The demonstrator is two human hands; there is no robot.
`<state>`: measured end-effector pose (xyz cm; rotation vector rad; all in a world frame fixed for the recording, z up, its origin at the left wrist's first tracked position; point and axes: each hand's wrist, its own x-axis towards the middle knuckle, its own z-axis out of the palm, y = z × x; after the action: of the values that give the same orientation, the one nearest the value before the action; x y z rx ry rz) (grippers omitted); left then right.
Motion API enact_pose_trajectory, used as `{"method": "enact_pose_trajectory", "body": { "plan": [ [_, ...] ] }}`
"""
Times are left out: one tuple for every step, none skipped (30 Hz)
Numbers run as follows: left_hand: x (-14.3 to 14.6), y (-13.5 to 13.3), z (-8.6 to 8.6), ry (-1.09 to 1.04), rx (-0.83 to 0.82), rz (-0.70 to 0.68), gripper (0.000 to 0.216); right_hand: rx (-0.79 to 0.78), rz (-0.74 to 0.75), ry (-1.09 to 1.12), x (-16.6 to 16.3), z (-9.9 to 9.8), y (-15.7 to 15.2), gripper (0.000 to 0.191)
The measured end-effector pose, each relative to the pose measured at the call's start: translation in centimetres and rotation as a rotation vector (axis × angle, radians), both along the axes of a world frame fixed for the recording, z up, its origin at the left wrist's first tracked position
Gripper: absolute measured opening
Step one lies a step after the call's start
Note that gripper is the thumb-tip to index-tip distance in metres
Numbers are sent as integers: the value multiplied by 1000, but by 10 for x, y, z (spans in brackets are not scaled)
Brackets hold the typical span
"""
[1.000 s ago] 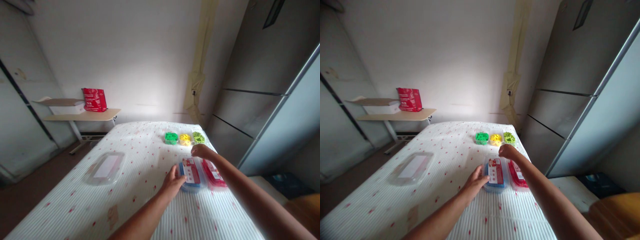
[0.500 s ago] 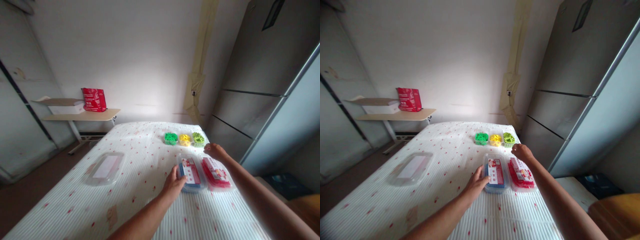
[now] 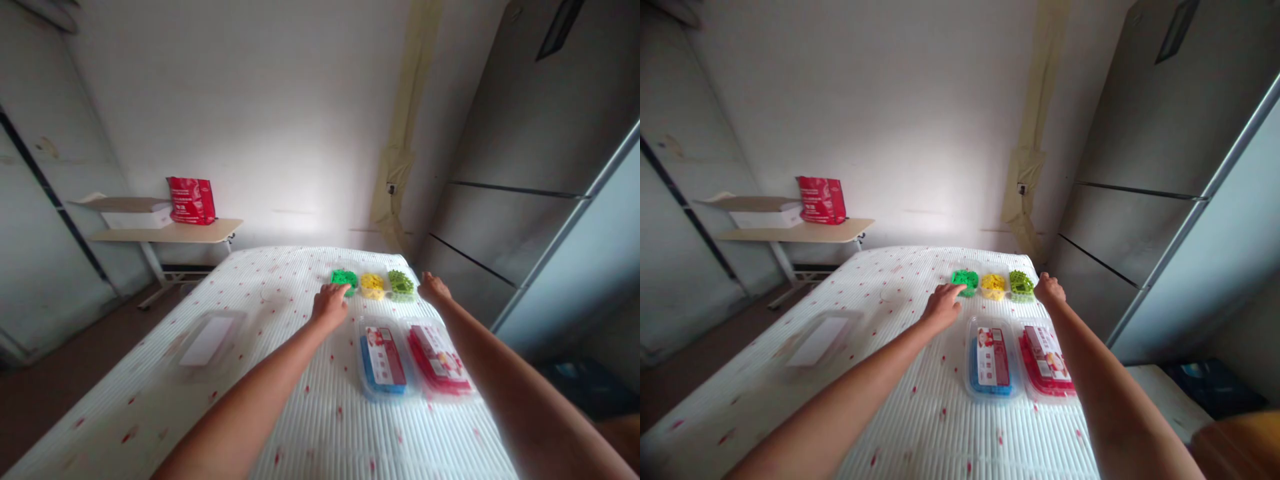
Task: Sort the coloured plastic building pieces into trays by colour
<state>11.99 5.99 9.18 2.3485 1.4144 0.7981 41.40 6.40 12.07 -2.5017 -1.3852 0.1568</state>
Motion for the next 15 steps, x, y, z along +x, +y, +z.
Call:
{"method": "enact_pose_trajectory", "body": {
  "plan": [
    [6, 7, 1, 39, 8, -19, 48, -10, -19, 42, 5, -4, 5, 49],
    [13, 13, 1, 74, 14, -31, 48, -20, -33, 89, 9, -8, 9, 50],
    [19, 19, 0, 105, 20, -39, 48, -26, -41, 139, 12, -12, 13, 51],
    [26, 24, -2, 133, 25, -46, 47, -31, -43, 187, 15, -17, 17, 51],
    [33, 28, -4, 157, 30, -50, 45, -32, -43, 232, 17, -21, 20, 50],
    [38, 32, -6, 178, 33, -54, 42, -31, -42, 269, 19, -25, 23, 50],
    [43, 36, -9, 196, 36, -57, 39, -30, -41, 298, 21, -29, 26, 49],
    [47, 40, -12, 212, 40, -58, 37, -31, -42, 321, 22, -31, 28, 50],
    [50, 43, -14, 224, 43, -59, 35, -32, -43, 339, 23, -33, 30, 52],
    [51, 46, -17, 233, 46, -59, 34, -34, -45, 355, 23, -33, 31, 54],
    [51, 48, -20, 240, 50, -59, 33, -36, -46, 370, 22, -33, 32, 57],
    [49, 49, -22, 246, 53, -57, 33, -37, -44, 386, 20, -32, 32, 60],
    [46, 51, -24, 250, 55, -53, 33, -39, -38, 402, 18, -31, 33, 61],
    [41, 51, -26, 254, 59, -46, 33, -42, -30, 418, 14, -30, 34, 63],
    [35, 51, -27, 258, 62, -39, 33, -47, -19, 433, 9, -29, 34, 63]
  ]
}}
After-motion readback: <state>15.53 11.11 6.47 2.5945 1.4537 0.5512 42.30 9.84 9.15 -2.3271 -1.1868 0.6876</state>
